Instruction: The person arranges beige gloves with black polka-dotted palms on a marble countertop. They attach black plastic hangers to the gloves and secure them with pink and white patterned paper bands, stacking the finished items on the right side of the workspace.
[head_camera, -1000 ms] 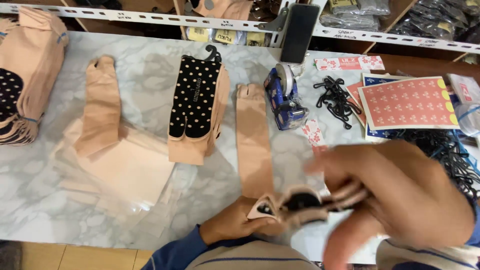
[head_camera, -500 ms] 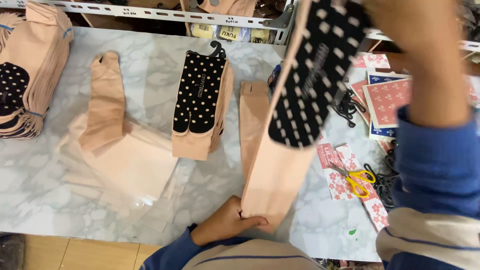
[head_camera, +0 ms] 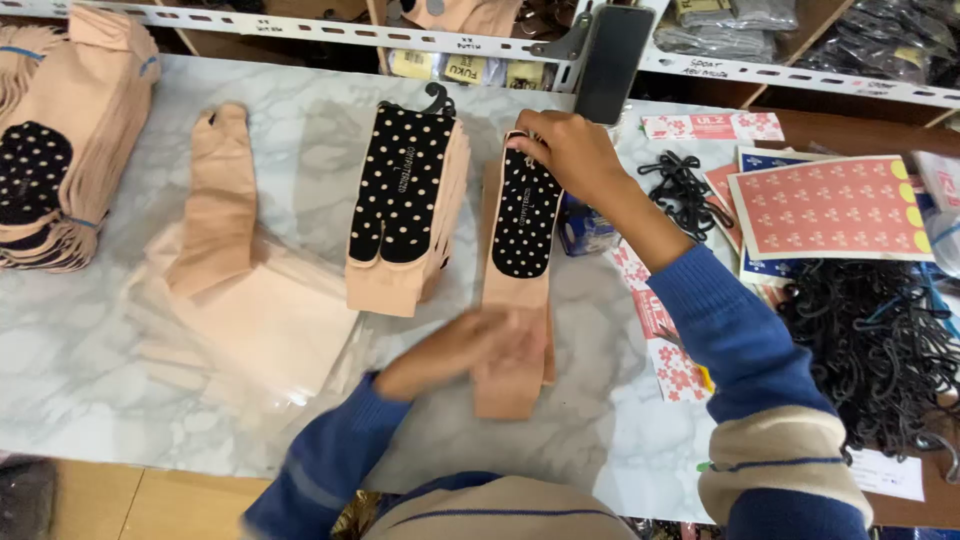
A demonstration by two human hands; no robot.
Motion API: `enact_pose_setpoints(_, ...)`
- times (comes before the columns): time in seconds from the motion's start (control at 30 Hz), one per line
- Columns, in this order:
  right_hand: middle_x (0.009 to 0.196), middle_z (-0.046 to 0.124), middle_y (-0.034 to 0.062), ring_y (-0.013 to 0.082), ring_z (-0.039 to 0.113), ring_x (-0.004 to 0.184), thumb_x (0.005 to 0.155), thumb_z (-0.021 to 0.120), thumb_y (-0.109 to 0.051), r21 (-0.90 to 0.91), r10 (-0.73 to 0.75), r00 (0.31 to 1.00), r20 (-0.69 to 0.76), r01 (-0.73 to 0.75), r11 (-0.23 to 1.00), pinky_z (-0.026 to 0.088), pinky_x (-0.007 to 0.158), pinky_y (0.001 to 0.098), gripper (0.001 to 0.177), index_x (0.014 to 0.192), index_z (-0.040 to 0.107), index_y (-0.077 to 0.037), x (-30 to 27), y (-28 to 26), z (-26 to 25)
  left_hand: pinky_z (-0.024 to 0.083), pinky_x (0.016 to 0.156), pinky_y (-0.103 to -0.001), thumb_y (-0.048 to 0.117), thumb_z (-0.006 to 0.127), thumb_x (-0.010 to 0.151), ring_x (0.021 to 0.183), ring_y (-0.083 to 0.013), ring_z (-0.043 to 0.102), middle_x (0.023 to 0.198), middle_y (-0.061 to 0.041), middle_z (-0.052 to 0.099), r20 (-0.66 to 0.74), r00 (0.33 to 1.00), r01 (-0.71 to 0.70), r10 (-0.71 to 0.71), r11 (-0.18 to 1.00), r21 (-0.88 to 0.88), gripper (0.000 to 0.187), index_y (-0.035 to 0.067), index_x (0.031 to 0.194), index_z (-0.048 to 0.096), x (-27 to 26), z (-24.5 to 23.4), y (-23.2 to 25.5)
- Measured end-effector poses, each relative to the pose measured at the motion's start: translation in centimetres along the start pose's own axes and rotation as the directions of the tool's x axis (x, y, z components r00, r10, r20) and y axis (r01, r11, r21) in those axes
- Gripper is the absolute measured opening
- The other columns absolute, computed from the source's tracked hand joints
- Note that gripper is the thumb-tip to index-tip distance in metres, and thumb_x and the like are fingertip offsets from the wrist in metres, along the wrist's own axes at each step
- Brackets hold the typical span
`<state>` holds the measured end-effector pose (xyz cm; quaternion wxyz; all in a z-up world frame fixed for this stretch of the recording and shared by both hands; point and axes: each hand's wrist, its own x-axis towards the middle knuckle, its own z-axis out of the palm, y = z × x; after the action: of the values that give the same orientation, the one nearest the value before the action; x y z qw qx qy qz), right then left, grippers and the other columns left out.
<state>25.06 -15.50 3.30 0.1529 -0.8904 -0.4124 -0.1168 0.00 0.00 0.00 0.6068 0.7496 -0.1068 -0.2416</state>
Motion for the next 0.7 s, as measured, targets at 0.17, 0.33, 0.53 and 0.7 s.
enact_pose_setpoints(0.17,0.083,0.071,0.0069,0.0307,0.073,0.085,0.090,0.081,-0.026,0.311,-0.051,0.998,-0.028,0.057,0.949,0.058,0.073,0.0414,0.024,0.101,0.063,-0.016,-6.6,-6.8,-7.1,0.047,0.113,-0.043,0.088,0.025,0.090,0.138,-0.0366,0.053,0.150,-0.028,0.052,0.017,0.976,0.148,-0.217,0.602,-0.785,0.113,-0.008,0.147,0.048,10.7,-1.9,-8.3)
enact_pose_setpoints(0.33,0.095,0.077,0.0134,0.0310,0.076,0.091,0.087,0.075,-0.008,0.660,-0.094,0.915,0.392,-0.208,0.722,0.062,0.077,0.0435,0.019,0.104,0.067,-0.007,-17.9,-12.9,-4.8,0.054,0.103,-0.051,0.071,0.052,0.093,0.125,-0.0375,0.063,0.143,-0.022,0.060,0.033,0.922,0.227,-0.385,0.469,-0.853,0.090,0.001,0.148,0.050,11.0,-2.2,-9.5)
enact_pose_setpoints(0.53,0.109,0.077,0.0168,0.0395,0.074,0.098,0.091,0.066,-0.002,0.783,-0.201,0.878,0.434,-0.257,0.566,0.060,0.082,0.0487,0.017,0.105,0.073,-0.007,-19.6,-6.6,-7.2,0.062,0.080,-0.056,0.024,0.082,0.090,0.098,-0.0393,0.074,0.118,-0.026,0.072,-0.096,0.941,0.145,-0.325,0.643,-0.752,0.054,-0.004,0.133,0.063,11.9,-1.0,-15.6)
enact_pose_setpoints(0.7,0.095,0.076,0.0116,0.0354,0.073,0.093,0.092,0.072,-0.002,0.255,0.335,0.941,0.044,-0.335,0.907,0.056,0.082,0.0431,0.018,0.106,0.077,-0.013,-18.9,10.1,-5.5,0.064,0.070,-0.053,0.018,0.085,0.085,0.085,-0.0357,0.077,0.103,-0.025,0.076,-0.155,0.939,0.082,-0.306,0.641,-0.763,0.045,-0.004,0.120,0.068,11.3,-0.5,-12.6)
